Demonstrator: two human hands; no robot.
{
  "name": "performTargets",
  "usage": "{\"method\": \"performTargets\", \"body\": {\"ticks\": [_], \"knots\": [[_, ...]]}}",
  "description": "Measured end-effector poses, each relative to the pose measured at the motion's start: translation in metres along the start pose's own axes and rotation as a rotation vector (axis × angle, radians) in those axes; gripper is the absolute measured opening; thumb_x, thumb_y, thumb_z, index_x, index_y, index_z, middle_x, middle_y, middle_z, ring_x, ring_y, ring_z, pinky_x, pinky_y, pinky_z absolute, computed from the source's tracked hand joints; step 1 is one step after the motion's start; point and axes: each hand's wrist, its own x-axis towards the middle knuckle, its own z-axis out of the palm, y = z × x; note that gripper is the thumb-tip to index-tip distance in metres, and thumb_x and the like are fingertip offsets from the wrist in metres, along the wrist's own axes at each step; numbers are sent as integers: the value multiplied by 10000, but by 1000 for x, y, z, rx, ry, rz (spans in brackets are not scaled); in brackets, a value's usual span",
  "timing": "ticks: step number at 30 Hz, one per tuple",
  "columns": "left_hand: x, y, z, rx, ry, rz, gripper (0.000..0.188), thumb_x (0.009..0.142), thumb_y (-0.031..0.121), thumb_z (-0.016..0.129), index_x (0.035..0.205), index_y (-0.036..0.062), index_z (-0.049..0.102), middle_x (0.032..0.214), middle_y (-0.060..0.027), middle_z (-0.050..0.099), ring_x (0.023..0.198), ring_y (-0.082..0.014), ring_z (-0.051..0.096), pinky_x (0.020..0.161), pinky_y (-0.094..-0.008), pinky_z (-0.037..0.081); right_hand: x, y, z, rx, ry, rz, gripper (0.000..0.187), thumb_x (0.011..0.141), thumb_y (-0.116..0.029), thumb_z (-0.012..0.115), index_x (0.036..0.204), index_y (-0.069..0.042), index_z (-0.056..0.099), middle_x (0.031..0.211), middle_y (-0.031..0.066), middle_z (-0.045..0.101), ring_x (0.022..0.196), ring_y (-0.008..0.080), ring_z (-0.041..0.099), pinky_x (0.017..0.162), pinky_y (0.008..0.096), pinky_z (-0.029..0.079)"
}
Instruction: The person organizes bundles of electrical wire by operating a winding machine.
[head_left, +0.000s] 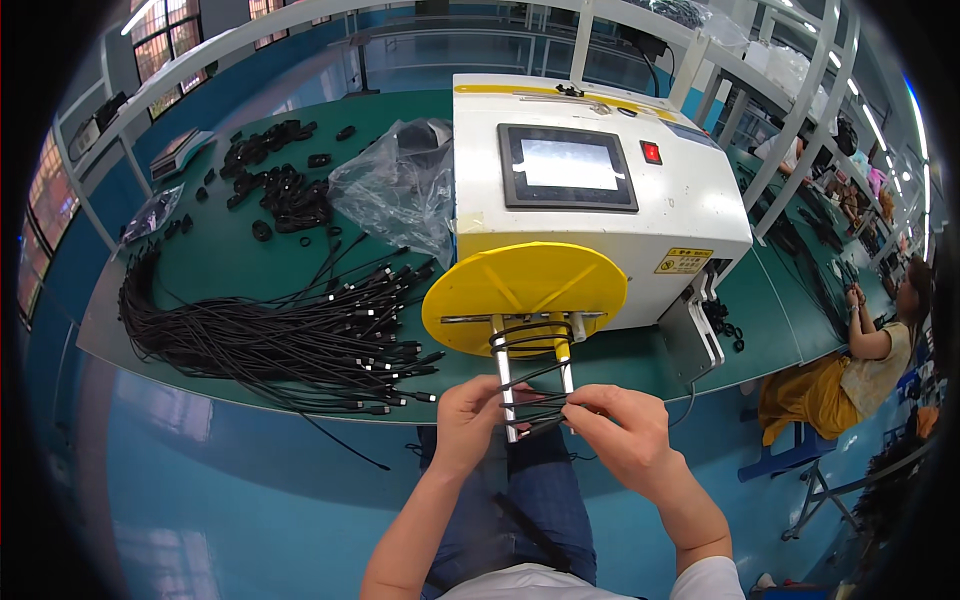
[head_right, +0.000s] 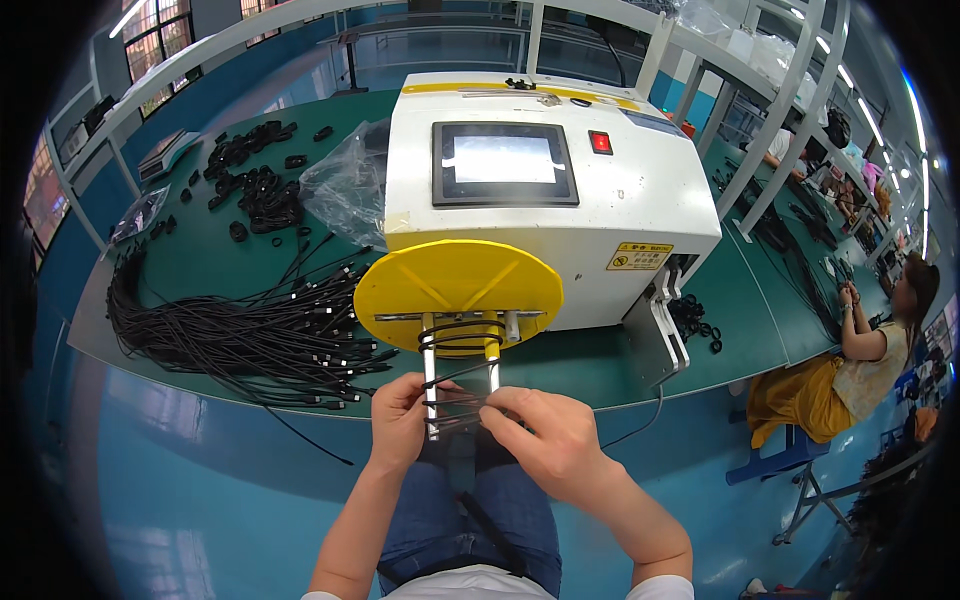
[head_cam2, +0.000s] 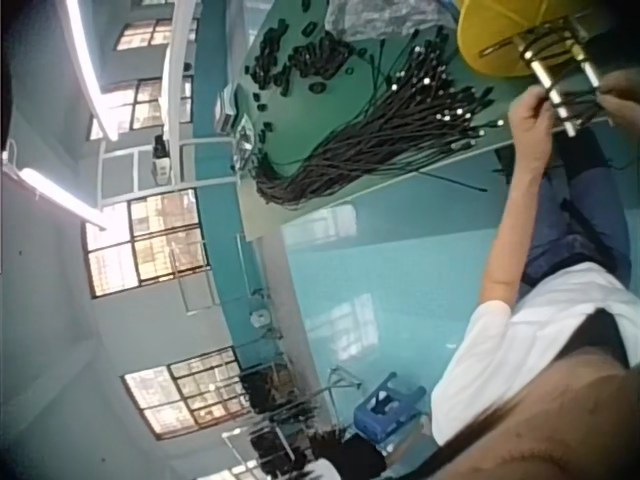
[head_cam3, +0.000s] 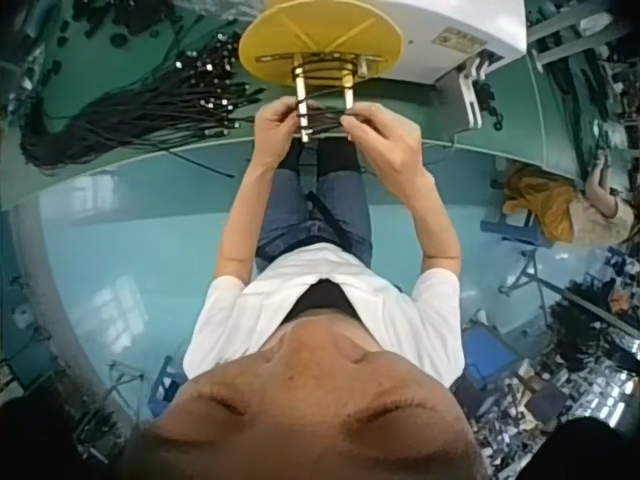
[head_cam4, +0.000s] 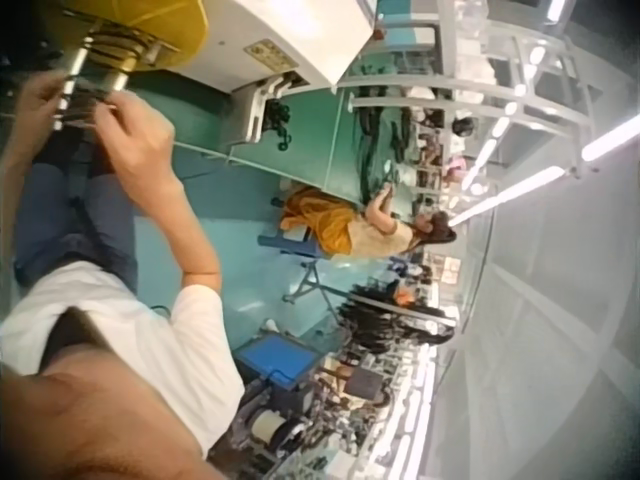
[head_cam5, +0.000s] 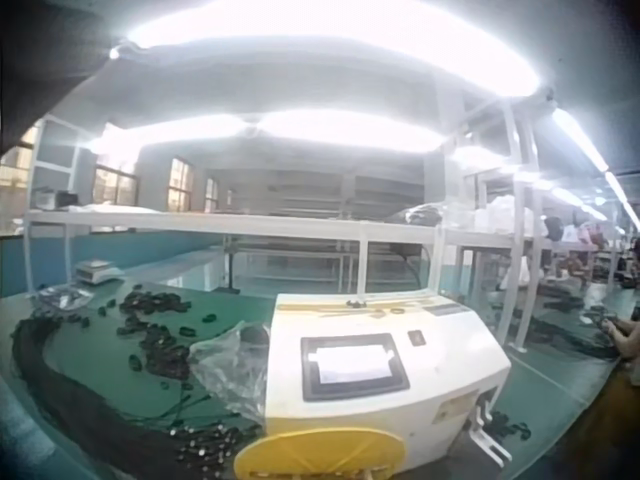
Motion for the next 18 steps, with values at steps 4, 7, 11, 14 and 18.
{"method": "performTargets", "body": {"ticks": [4, 7, 11, 14, 18], "knots": [[-1, 9, 6, -61, 85, -69, 137, 870, -44, 494, 953, -52, 603, 882, -131, 661, 759, -192, 658, 642, -285, 559, -8, -2, 3, 65, 88, 100, 235, 641, 39, 633, 870, -4, 609, 842, 98, 604, 683, 223, 618, 566, 269, 498], [-2, 14, 7, -106, 92, -215, 153, 894, -24, 481, 1017, -60, 564, 910, -160, 650, 810, -224, 667, 645, -289, 568, -25, 0, 9, 214, 186, 379, 191, 699, 88, 624, 871, 7, 602, 850, 115, 622, 692, 214, 624, 596, 278, 501], [-2, 15, 8, -66, 150, -150, 77, 895, 25, 526, 958, -16, 542, 787, -118, 643, 741, -209, 666, 655, -289, 555, -31, -3, 22, 533, 139, 724, 131, 769, 94, 603, 878, 23, 586, 874, 133, 641, 746, 208, 645, 645, 285, 514], [-2, 7, 10, 25, 126, 39, 59, 894, 20, 521, 945, -8, 519, 791, -120, 639, 739, -212, 666, 656, -296, 558, -43, 6, 43, 958, 217, 948, 123, 793, 72, 604, 905, 31, 574, 886, 137, 644, 790, 210, 651, 674, 289, 524], [-2, 5, 6, 78, 133, 66, 23, 889, 1, 509, 898, -4, 530, 831, -104, 645, 750, -195, 661, 664, -273, 541, -33, -6, 63, 1418, 257, 1188, 143, 806, 44, 616, 936, 30, 558, 883, 144, 644, 828, 234, 658, 699, 298, 538]]}}
